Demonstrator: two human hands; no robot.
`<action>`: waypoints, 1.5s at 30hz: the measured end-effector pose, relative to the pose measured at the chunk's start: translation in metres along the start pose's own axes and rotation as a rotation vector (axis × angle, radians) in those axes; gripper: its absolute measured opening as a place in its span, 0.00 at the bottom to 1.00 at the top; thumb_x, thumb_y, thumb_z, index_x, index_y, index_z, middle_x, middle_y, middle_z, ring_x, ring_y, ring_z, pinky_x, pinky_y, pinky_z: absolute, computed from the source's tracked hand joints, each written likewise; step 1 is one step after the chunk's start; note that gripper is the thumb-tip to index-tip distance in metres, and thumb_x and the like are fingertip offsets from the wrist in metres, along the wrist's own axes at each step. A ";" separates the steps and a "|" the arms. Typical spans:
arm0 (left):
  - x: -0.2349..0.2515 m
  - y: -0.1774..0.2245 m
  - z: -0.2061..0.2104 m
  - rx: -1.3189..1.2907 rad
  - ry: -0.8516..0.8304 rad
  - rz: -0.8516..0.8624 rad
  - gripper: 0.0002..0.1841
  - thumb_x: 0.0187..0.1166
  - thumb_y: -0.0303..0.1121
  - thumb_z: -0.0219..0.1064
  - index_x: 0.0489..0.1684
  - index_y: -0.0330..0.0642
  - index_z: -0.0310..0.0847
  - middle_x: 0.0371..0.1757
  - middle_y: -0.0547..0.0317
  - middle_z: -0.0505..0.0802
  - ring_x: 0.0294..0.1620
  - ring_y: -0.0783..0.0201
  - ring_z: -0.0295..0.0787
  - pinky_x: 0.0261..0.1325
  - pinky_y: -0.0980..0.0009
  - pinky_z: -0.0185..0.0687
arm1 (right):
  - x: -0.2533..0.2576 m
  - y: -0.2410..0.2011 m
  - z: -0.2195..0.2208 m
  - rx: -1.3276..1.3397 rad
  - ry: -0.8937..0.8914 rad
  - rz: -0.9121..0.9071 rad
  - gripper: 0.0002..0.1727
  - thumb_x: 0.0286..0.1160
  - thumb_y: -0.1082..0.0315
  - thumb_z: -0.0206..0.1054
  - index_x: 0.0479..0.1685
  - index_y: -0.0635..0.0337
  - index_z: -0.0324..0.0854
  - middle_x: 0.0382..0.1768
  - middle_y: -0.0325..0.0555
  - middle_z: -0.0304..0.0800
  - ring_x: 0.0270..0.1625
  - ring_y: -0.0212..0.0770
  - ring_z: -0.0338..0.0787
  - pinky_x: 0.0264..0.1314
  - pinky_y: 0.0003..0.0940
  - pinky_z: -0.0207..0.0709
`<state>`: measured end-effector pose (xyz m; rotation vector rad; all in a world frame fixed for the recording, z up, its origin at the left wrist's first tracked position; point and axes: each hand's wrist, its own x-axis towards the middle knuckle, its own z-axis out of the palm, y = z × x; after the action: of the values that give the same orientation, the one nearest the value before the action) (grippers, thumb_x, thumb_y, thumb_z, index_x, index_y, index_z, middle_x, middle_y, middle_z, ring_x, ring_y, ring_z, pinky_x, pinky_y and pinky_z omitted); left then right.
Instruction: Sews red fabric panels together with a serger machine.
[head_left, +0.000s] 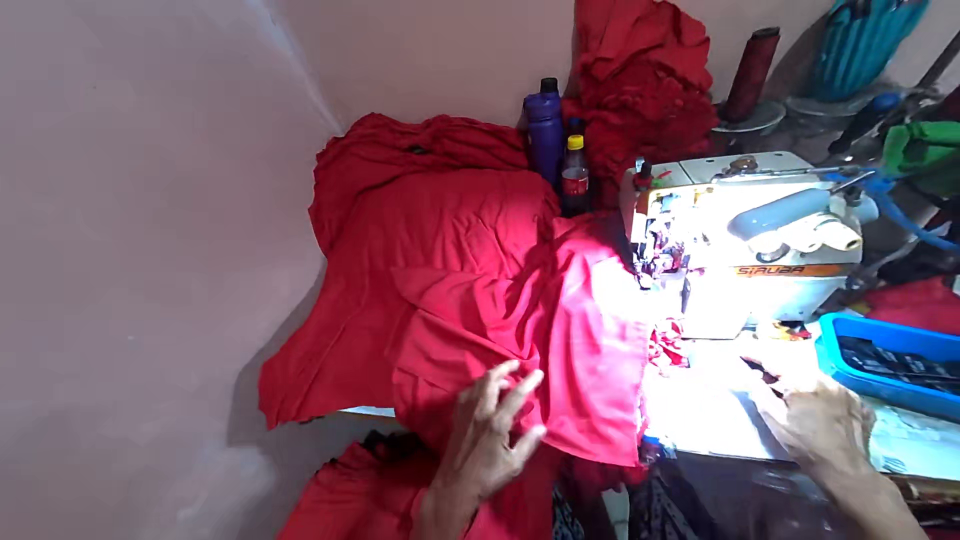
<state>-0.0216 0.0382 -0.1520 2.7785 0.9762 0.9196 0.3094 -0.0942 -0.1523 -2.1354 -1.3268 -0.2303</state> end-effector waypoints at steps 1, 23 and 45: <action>-0.004 -0.009 -0.001 0.081 -0.005 -0.048 0.27 0.64 0.41 0.74 0.66 0.45 0.89 0.71 0.34 0.85 0.61 0.35 0.87 0.55 0.36 0.78 | -0.003 0.007 0.001 -0.042 -0.037 0.047 0.20 0.85 0.59 0.60 0.62 0.63 0.89 0.59 0.70 0.90 0.61 0.75 0.88 0.58 0.73 0.73; -0.034 -0.039 0.011 -0.001 0.265 -0.565 0.21 0.79 0.28 0.68 0.67 0.25 0.81 0.65 0.22 0.82 0.50 0.34 0.88 0.53 0.45 0.84 | -0.032 -0.018 -0.003 0.121 -0.095 -0.181 0.11 0.73 0.72 0.71 0.47 0.73 0.91 0.48 0.72 0.89 0.54 0.75 0.88 0.53 0.74 0.75; -0.046 -0.031 0.000 -0.328 0.577 -0.630 0.14 0.86 0.28 0.55 0.51 0.21 0.77 0.36 0.47 0.86 0.33 0.71 0.83 0.41 0.73 0.82 | -0.040 -0.033 -0.004 0.272 -0.179 -0.215 0.12 0.75 0.69 0.69 0.45 0.70 0.92 0.47 0.66 0.91 0.50 0.64 0.91 0.53 0.62 0.81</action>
<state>-0.0674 0.0361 -0.1833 1.7727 1.4718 1.5892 0.2625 -0.1160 -0.1537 -1.8204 -1.5929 0.0558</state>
